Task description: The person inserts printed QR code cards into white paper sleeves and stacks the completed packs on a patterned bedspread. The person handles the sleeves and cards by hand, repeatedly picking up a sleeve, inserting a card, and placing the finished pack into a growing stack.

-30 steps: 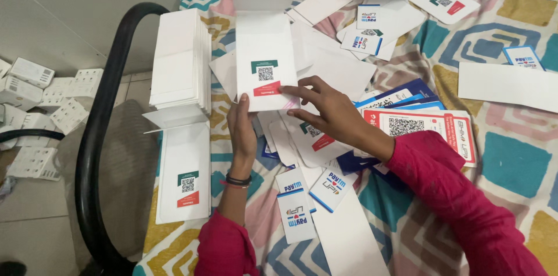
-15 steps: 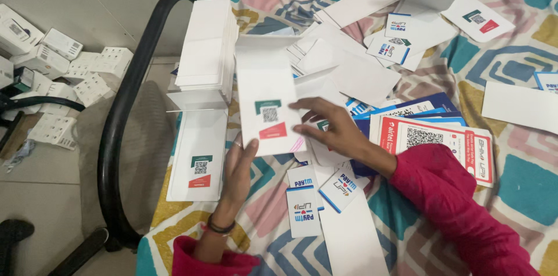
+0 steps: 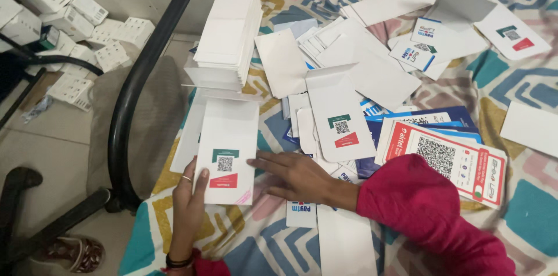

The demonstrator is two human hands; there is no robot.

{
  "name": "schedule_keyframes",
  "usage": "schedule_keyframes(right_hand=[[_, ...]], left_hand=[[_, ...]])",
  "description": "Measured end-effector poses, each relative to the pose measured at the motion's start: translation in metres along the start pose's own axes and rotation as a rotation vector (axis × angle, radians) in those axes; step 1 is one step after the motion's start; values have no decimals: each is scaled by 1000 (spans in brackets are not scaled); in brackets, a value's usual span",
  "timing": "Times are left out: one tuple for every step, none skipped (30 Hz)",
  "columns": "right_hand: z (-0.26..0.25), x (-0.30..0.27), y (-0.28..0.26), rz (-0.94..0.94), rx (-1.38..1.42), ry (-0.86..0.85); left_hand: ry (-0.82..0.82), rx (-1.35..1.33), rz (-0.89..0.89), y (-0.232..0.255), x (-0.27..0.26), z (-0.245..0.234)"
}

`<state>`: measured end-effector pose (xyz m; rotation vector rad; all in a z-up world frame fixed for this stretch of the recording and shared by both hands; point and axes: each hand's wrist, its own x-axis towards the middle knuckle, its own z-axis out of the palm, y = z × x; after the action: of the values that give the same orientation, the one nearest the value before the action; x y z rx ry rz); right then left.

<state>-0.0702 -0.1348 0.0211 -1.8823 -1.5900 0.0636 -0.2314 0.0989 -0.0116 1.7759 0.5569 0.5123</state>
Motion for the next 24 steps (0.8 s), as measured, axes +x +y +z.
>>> schedule_keyframes(right_hand=[[-1, 6, 1, -23, -8, -10], [-2, 13, 1, -47, -15, -20], [1, 21, 0, -65, -34, -9], [4, 29, 0, -84, -52, 3], [9, 35, -1, -95, -72, 21], [14, 40, -2, -102, -71, 34], [21, 46, -3, -109, -70, 48], [27, 50, -3, -117, -69, 61], [33, 54, -3, -126, -77, 69], [38, 57, -3, -135, -86, 77], [42, 58, -2, -150, -90, 77], [45, 58, 0, -152, -101, 70], [48, 60, 1, -155, -106, 65], [51, 63, 3, -159, -111, 60], [54, 62, 6, -150, -110, 60], [55, 62, 10, -142, -109, 61], [56, 60, 13, -124, -111, 67], [57, 58, 15, -121, -110, 67], [56, 59, 18, -125, -117, 72], [56, 58, 20, -130, -124, 76], [56, 58, 19, -118, -141, 57], [57, 58, 18, -106, -159, 39], [58, 57, 17, -95, -176, 17], [59, 56, 16, -85, -174, 19]], left_hand=[[11, -64, 6, -2, 4, -4], [43, -92, 2, -3, 5, -6], [66, -113, 0, -4, 6, -9], [89, -134, -2, -5, 6, -12], [132, -81, -14, -5, 8, -15], [174, -29, -27, -4, 9, -19], [218, 24, -38, -4, 10, -23], [234, 123, -48, -4, 12, -28], [257, 217, -63, -5, 13, -32], [279, 311, -79, -6, 15, -36], [300, 339, -97, -8, 16, -38], [320, 366, -116, -10, 20, -40], [342, 399, -138, -11, 23, -44], [347, 410, -65, -13, 25, -47], [337, 423, 7, -15, 28, -47], [326, 436, 79, -18, 30, -47], [322, 470, 65, -19, 35, -45], [317, 505, 52, -19, 39, -44], [318, 534, 48, -18, 46, -41], [329, 541, 83, -17, 52, -38], [346, 551, 114, -15, 56, -38], [362, 562, 146, -13, 60, -39], [363, 562, 153, -11, 65, -38], [363, 563, 159, -10, 71, -38]])
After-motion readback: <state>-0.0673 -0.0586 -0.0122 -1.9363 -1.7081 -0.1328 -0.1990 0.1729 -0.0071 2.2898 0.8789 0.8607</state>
